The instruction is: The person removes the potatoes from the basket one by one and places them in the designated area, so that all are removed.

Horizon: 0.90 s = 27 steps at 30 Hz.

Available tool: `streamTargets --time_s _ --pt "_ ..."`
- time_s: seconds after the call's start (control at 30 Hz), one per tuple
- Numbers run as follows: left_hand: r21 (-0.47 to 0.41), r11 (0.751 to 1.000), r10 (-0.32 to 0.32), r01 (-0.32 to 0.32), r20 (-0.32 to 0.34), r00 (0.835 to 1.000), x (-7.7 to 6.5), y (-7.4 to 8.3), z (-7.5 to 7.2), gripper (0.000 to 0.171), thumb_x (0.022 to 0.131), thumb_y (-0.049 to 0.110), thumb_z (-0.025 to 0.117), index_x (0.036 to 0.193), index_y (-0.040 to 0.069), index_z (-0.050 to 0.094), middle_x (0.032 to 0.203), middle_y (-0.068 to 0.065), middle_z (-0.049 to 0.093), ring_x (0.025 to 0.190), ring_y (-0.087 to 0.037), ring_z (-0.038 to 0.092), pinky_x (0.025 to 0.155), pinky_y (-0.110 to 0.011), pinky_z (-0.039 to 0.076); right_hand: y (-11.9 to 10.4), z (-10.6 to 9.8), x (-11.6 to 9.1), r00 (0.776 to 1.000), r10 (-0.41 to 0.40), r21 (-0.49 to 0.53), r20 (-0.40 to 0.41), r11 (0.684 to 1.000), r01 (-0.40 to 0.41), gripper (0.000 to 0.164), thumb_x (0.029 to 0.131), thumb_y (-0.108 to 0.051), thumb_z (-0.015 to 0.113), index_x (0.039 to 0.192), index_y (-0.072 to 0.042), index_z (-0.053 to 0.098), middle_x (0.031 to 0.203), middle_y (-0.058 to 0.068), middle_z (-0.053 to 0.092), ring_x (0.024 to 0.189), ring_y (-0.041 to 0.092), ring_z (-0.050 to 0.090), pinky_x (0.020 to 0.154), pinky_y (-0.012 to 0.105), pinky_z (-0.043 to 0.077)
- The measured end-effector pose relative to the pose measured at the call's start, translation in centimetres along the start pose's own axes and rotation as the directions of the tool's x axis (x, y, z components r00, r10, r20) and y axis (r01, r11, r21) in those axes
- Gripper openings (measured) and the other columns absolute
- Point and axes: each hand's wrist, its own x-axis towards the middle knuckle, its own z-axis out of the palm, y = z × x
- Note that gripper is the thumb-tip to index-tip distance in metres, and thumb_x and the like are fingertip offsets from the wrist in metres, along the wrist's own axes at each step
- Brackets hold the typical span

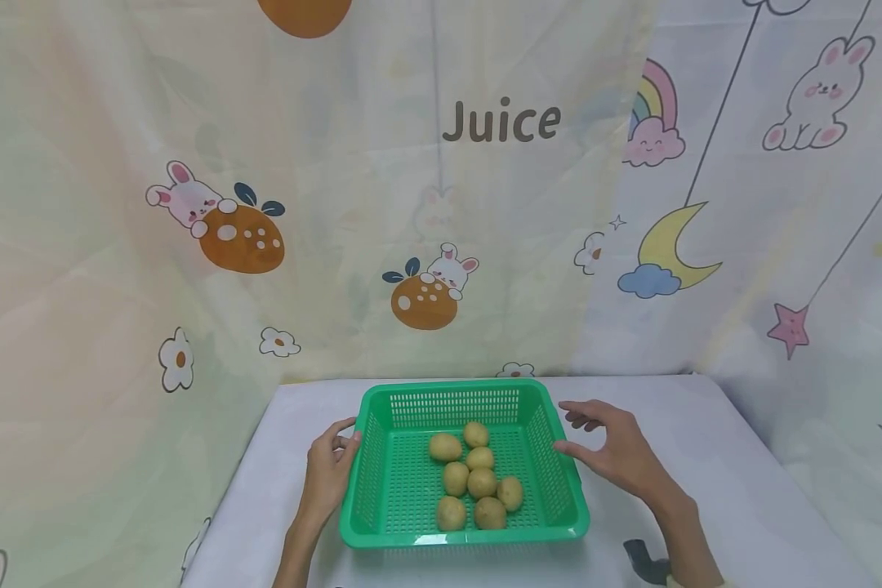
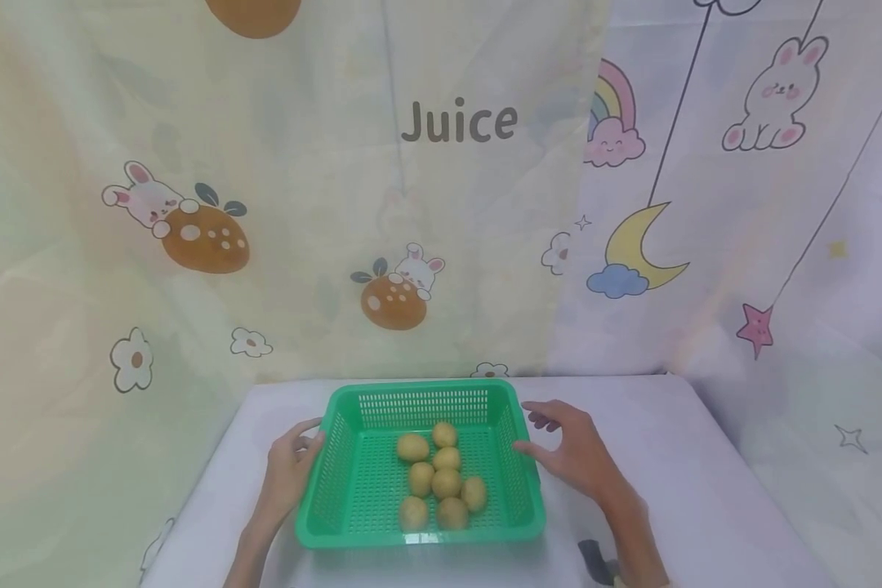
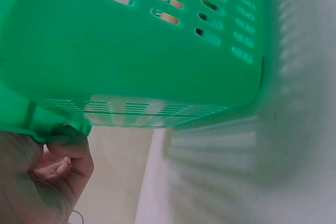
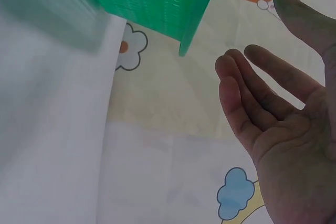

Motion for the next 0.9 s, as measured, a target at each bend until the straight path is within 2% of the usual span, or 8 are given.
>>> streamTargets --time_s 0.2,0.37,0.43,0.53,0.67,0.77,0.9 --pt "-0.027 0.999 -0.026 0.026 -0.004 1.0 0.0 -0.1 0.0 0.041 0.115 0.018 0.058 0.151 -0.002 0.057 0.095 -0.019 0.072 0.069 -0.02 0.079 0.06 -0.029 0.065 -0.5 0.3 0.7 0.998 -0.057 0.039 0.041 0.998 0.055 0.061 0.083 -0.029 0.098 0.135 -0.008 0.075 0.11 0.001 0.08 0.096 0.011 0.073 0.084 0.029 0.063" --pt "-0.025 0.999 -0.034 0.034 -0.008 0.999 0.1 -0.3 0.0 0.041 0.114 0.017 0.058 0.151 0.0 0.057 0.096 -0.019 0.073 0.069 -0.02 0.079 0.061 -0.028 0.065 -1.2 0.2 1.6 0.989 -0.084 0.082 0.121 0.994 0.074 0.061 0.082 -0.027 0.098 0.133 -0.003 0.075 0.114 0.007 0.081 0.099 0.023 0.076 0.088 0.03 0.064" --pt "-0.023 0.999 -0.03 0.03 -0.009 1.0 0.1 -0.3 0.0 0.041 0.114 0.017 0.059 0.151 -0.001 0.057 0.095 -0.019 0.073 0.069 -0.02 0.079 0.06 -0.028 0.065 -1.5 0.2 1.8 0.983 -0.087 0.098 0.163 0.993 0.072 0.062 0.082 -0.028 0.098 0.133 -0.001 0.074 0.117 0.009 0.081 0.101 0.025 0.076 0.089 0.032 0.064" --pt "-0.023 0.999 -0.028 0.028 -0.012 1.0 0.2 -0.2 0.0 0.041 0.114 0.017 0.059 0.151 -0.001 0.057 0.094 -0.018 0.073 0.067 -0.019 0.078 0.06 -0.028 0.064 -1.8 0.3 2.2 0.971 -0.099 0.11 0.218 0.991 0.076 0.063 0.081 -0.029 0.099 0.133 -0.002 0.074 0.118 0.006 0.081 0.103 0.02 0.076 0.091 0.04 0.066" --pt "-0.03 0.999 -0.02 0.019 -0.016 1.0 0.1 -0.2 0.0 0.041 0.114 0.017 0.06 0.15 -0.001 0.058 0.093 -0.019 0.073 0.066 -0.018 0.077 0.059 -0.026 0.063 -2.3 0.5 2.7 0.954 -0.1 0.114 0.282 0.991 0.07 0.063 0.08 -0.029 0.099 0.132 -0.004 0.075 0.12 0.002 0.081 0.106 0.023 0.076 0.093 0.046 0.066" --pt "-0.035 0.999 -0.013 0.012 -0.019 1.0 0.1 -0.1 0.0 0.041 0.114 0.018 0.06 0.15 -0.001 0.059 0.093 -0.02 0.074 0.067 -0.018 0.078 0.06 -0.025 0.063 -2.6 0.6 3.0 0.94 -0.092 0.119 0.327 0.991 0.056 0.064 0.08 -0.032 0.1 0.132 -0.005 0.075 0.123 0.003 0.08 0.107 0.026 0.076 0.095 0.047 0.066" --pt "-0.041 0.999 -0.018 0.017 -0.022 1.0 0.0 0.0 0.1 0.04 0.114 0.018 0.061 0.149 -0.001 0.06 0.093 -0.02 0.074 0.068 -0.019 0.078 0.06 -0.025 0.063 -2.9 0.8 3.4 0.918 -0.092 0.109 0.386 0.993 0.054 0.064 0.079 -0.031 0.1 0.132 -0.006 0.076 0.126 0.004 0.08 0.109 0.02 0.075 0.096 0.041 0.065"
